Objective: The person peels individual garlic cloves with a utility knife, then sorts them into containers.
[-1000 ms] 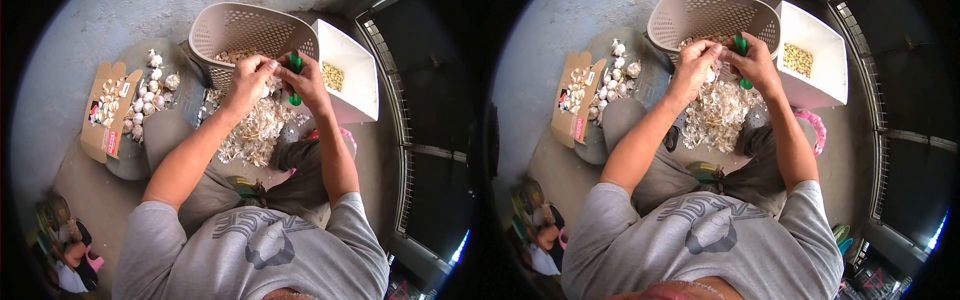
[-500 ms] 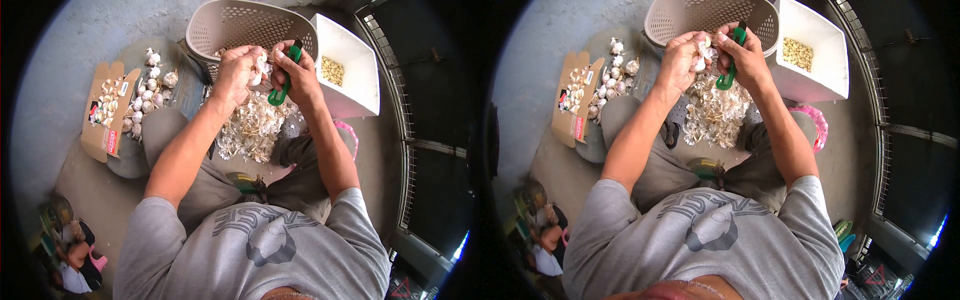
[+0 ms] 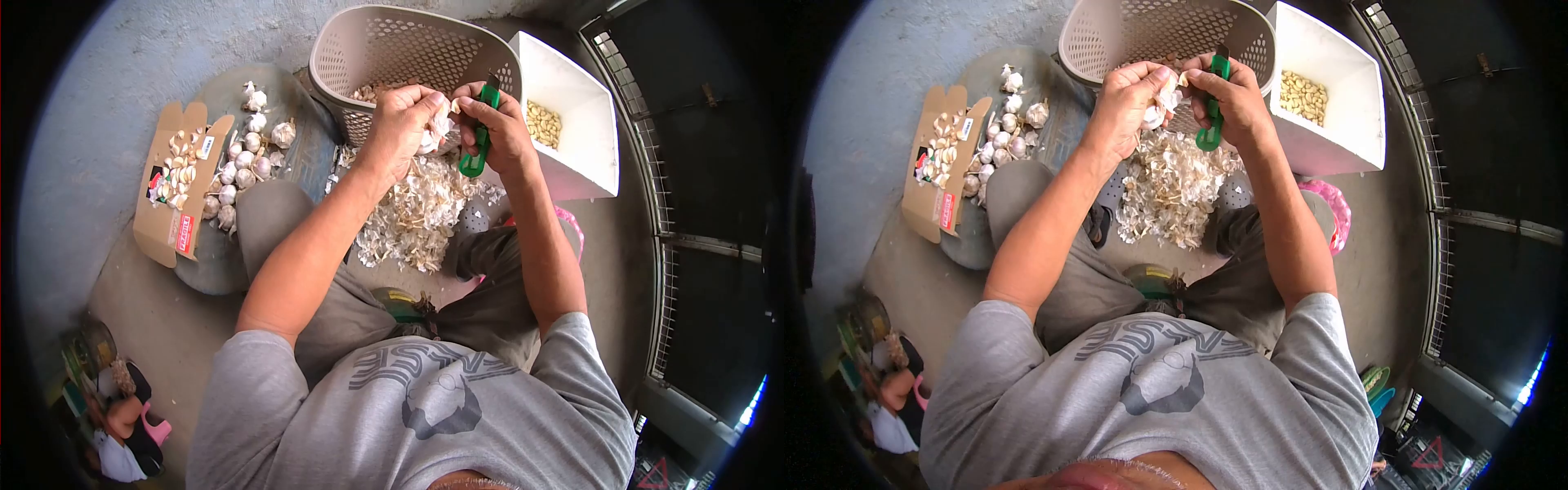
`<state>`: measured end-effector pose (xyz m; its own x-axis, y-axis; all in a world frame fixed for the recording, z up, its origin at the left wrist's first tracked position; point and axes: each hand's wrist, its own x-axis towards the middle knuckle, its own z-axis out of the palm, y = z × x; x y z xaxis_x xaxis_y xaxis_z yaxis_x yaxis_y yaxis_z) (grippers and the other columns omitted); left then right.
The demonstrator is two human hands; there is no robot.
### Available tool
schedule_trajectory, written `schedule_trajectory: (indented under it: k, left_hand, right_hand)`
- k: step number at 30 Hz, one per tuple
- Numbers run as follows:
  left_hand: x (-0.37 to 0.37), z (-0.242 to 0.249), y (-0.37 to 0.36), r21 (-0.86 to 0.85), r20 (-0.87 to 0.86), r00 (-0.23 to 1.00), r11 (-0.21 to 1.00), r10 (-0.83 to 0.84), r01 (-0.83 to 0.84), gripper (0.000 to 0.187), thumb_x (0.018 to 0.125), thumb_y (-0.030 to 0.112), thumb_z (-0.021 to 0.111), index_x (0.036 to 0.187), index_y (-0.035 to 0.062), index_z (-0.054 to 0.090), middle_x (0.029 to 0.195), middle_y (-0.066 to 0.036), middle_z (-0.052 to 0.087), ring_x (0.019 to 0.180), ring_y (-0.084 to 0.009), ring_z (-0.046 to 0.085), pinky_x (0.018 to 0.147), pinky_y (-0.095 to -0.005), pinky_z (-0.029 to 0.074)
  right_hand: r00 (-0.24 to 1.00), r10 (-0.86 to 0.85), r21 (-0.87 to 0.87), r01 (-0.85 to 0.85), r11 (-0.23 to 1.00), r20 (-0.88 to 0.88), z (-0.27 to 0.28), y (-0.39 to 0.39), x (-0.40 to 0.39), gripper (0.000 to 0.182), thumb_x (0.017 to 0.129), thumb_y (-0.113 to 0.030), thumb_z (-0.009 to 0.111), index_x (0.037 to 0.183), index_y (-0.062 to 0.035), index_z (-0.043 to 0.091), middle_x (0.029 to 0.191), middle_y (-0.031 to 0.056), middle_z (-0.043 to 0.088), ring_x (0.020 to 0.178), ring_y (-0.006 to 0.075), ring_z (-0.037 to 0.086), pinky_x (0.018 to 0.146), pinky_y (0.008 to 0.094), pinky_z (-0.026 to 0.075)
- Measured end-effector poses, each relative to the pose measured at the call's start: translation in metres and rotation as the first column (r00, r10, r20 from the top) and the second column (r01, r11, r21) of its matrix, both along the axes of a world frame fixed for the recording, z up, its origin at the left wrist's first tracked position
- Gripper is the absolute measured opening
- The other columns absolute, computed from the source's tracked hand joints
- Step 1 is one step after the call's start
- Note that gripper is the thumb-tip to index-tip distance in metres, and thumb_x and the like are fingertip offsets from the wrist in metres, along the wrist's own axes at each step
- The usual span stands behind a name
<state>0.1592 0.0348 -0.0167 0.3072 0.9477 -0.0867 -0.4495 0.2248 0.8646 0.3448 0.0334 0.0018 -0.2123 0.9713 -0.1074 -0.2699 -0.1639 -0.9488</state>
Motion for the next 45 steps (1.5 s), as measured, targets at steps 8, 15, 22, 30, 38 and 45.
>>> schedule_trajectory:
  k: [8,15,22,30,38,45]
  left_hand:
    - [0.001,0.009,-0.006,0.079,-0.023,0.998,0.995,-0.059,0.061,0.022,0.102,0.022,0.067,0.097,0.0003,0.070,0.075,-0.003,0.067,0.059,-0.0078,0.061,0.052,-0.0221,0.050]
    - [0.003,-0.002,-0.003,0.055,-0.057,0.995,0.995,-0.082,0.085,0.012,0.099,0.011,0.065,0.097,0.0007,0.070,0.078,-0.004,0.068,0.062,-0.0092,0.063,0.053,-0.0236,0.051]
    - [-0.006,0.007,-0.003,-0.164,0.108,0.976,0.964,-0.191,0.207,0.012,0.097,0.011,0.065,0.103,0.0016,0.069,0.085,-0.007,0.071,0.064,-0.0168,0.068,0.047,-0.0300,0.054]
    - [-0.002,0.002,-0.004,-0.052,0.033,0.979,0.978,-0.199,0.201,0.012,0.099,0.014,0.065,0.101,0.0026,0.069,0.082,-0.004,0.070,0.062,-0.0105,0.067,0.046,-0.0244,0.052]
    - [0.002,-0.001,-0.006,0.108,-0.138,0.983,0.985,-0.123,0.138,0.014,0.100,0.016,0.064,0.094,0.0035,0.068,0.078,0.002,0.064,0.059,-0.0026,0.057,0.049,-0.0185,0.045]
    - [0.002,-0.006,-0.003,0.118,-0.130,0.990,0.990,-0.062,0.078,0.014,0.100,0.016,0.065,0.094,0.0037,0.069,0.077,0.003,0.064,0.059,-0.0012,0.054,0.049,-0.0172,0.042]
  right_hand:
    - [0.993,-0.064,0.142,0.051,0.989,0.094,0.004,0.002,0.004,0.013,0.099,-0.014,0.070,0.104,-0.0035,0.066,0.077,0.0033,0.066,0.053,0.0086,0.058,0.042,0.0233,0.043]
    - [0.889,-0.149,0.304,0.012,0.953,0.432,0.019,-0.010,-0.002,0.012,0.096,-0.014,0.075,0.100,-0.0040,0.069,0.071,-0.0018,0.063,0.056,0.0048,0.055,0.045,0.0220,0.040]
    - [0.886,-0.110,0.307,-0.038,0.951,0.450,0.025,-0.012,0.005,0.008,0.095,-0.009,0.076,0.097,-0.0036,0.071,0.068,-0.0024,0.063,0.055,0.0033,0.054,0.045,0.0214,0.039]
    - [0.914,-0.061,0.299,-0.067,0.952,0.400,0.026,-0.012,0.009,0.005,0.095,-0.007,0.074,0.098,-0.0037,0.072,0.070,-0.0017,0.065,0.053,0.0033,0.052,0.044,0.0213,0.037]
    - [0.965,-0.001,0.172,-0.046,0.984,0.263,0.022,-0.008,0.013,0.011,0.092,-0.005,0.073,0.101,0.0012,0.071,0.077,0.0031,0.068,0.053,0.0068,0.057,0.042,0.0221,0.041]
    - [0.999,0.035,0.050,-0.037,0.998,0.031,0.023,-0.007,0.012,0.010,0.089,-0.003,0.071,0.097,0.0028,0.070,0.077,0.0048,0.067,0.052,0.0093,0.059,0.042,0.0222,0.041]
